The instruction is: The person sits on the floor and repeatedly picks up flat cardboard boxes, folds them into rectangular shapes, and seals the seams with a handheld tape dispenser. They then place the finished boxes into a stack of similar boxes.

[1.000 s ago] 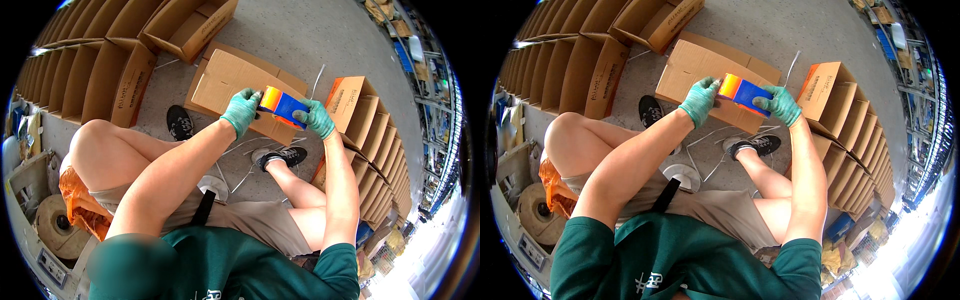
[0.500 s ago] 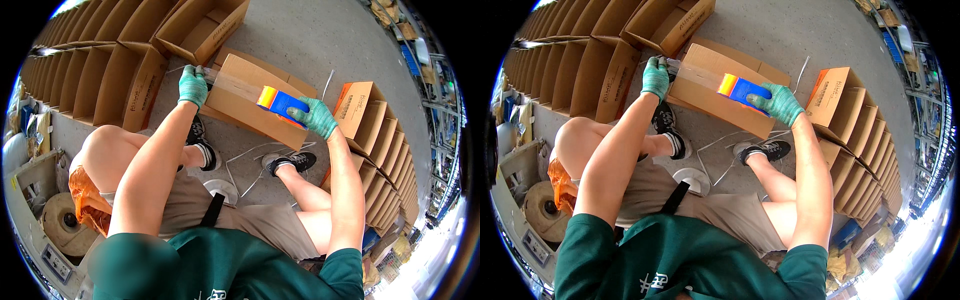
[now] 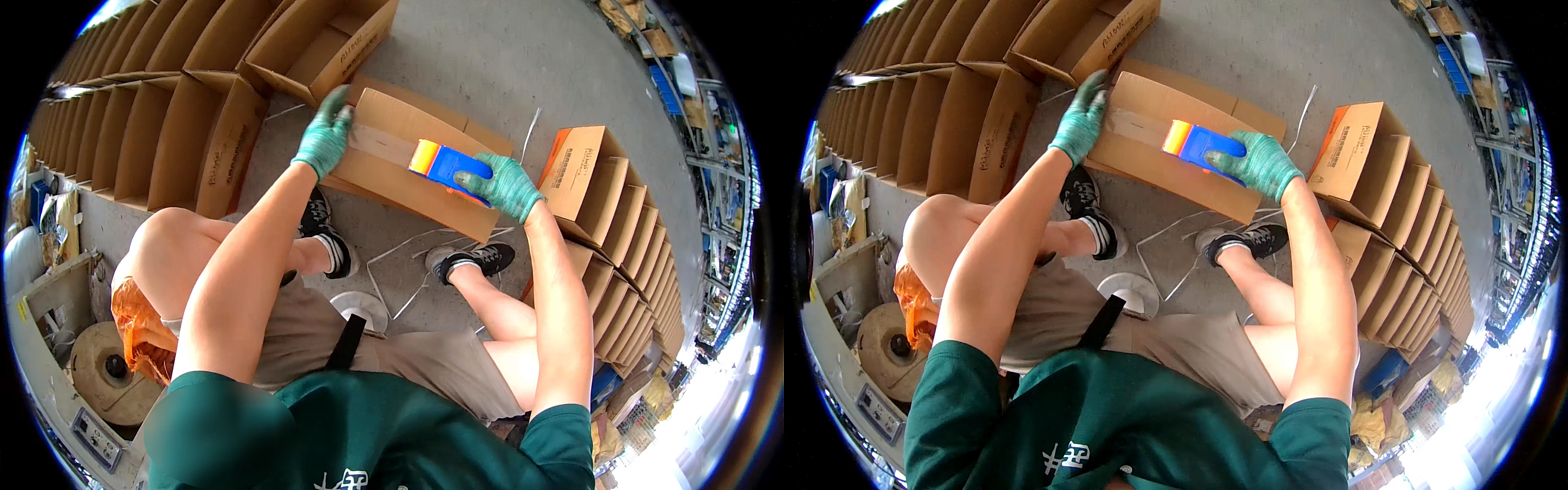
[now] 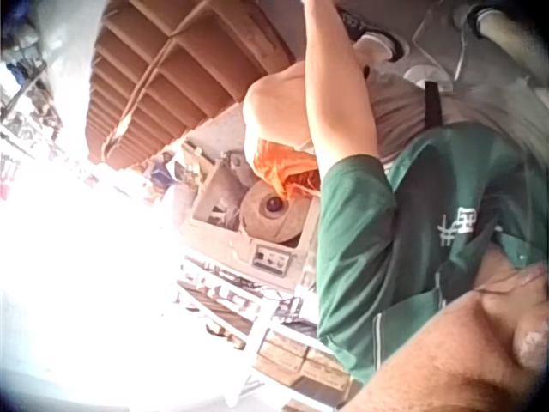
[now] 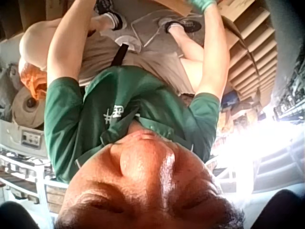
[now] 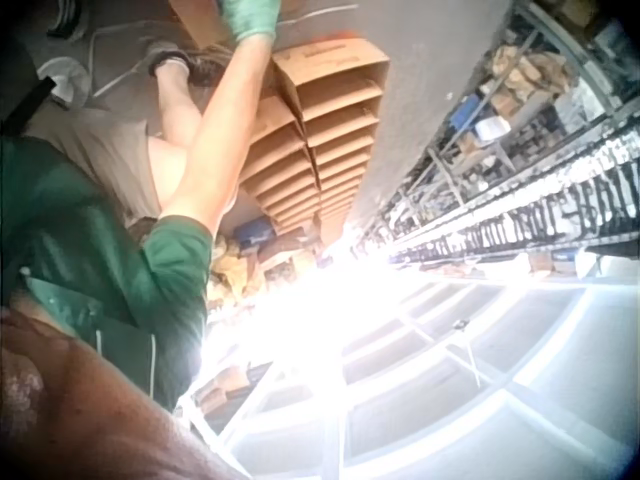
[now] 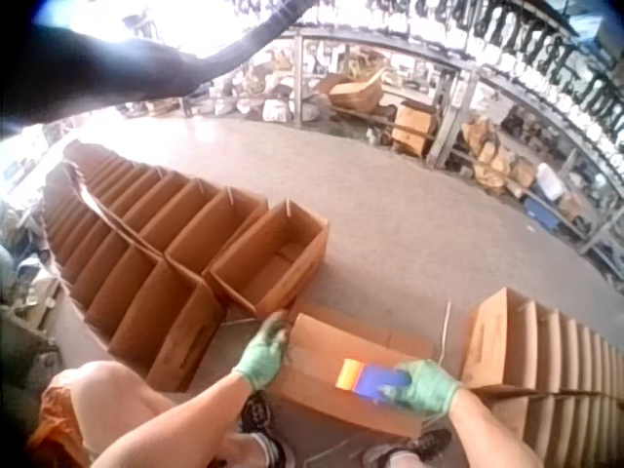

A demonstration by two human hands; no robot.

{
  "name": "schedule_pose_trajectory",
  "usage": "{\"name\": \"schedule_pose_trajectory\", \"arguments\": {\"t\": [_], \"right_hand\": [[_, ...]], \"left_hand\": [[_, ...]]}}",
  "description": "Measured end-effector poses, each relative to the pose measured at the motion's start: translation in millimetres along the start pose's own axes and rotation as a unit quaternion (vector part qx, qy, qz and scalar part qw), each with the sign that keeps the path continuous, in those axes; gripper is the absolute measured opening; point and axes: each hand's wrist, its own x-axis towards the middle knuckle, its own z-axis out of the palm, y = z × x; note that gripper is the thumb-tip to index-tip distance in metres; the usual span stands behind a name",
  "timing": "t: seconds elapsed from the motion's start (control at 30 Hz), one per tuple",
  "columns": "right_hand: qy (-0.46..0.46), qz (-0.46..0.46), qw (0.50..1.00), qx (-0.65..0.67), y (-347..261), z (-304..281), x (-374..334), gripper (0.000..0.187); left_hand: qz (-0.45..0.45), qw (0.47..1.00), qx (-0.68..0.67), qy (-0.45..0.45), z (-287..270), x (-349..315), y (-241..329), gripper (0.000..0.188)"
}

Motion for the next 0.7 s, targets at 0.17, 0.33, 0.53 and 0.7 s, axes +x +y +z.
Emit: {"name": "schedule_pose_trajectory", "arguments": {"t": [0.17,0.33,0.53,0.7], "right_hand": [[-0.047,0.027,0.998,-0.009,-9,-13,-3,0.064],[-0.033,0.058,0.996,-0.052,34,-49,-55,0.058],[-0.031,0.208,0.973,-0.098,105,-106,-145,0.052],[-0.074,0.200,0.952,-0.221,128,-83,-114,0.056]], "left_hand": [[0.062,0.990,0.097,-0.083,11,-4,-20,0.035],[0.009,0.991,0.085,-0.103,13,-4,-7,0.036],[-0.001,0.978,0.171,-0.117,6,-6,-2,0.045],[-0.039,0.964,0.235,-0.118,10,-8,9,0.064]]}}
